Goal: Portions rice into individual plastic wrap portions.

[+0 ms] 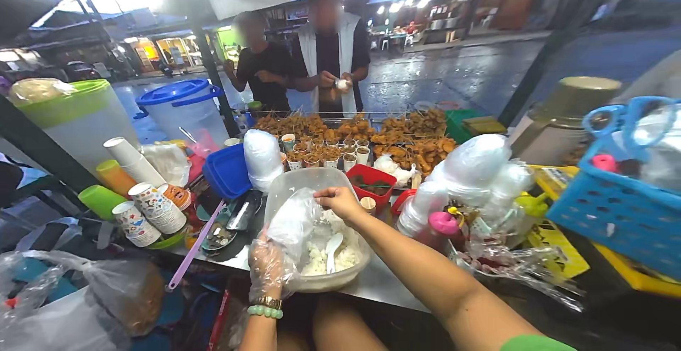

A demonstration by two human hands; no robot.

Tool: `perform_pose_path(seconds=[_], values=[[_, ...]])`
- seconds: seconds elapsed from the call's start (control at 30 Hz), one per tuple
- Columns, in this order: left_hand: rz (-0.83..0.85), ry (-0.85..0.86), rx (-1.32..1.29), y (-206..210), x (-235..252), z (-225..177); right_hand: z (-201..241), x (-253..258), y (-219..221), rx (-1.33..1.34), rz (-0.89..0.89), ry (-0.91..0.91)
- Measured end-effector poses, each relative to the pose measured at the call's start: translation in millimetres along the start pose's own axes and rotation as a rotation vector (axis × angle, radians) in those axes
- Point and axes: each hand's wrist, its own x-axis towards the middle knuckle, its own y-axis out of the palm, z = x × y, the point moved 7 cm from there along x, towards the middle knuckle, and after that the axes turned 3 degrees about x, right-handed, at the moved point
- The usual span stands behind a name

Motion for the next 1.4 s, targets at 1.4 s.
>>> perform_pose_path(seconds=[1.4], values=[[-0.108,-0.016,-0.431,-5,-19,-5,36,-31,45,-0.23,0.37,-0.312]])
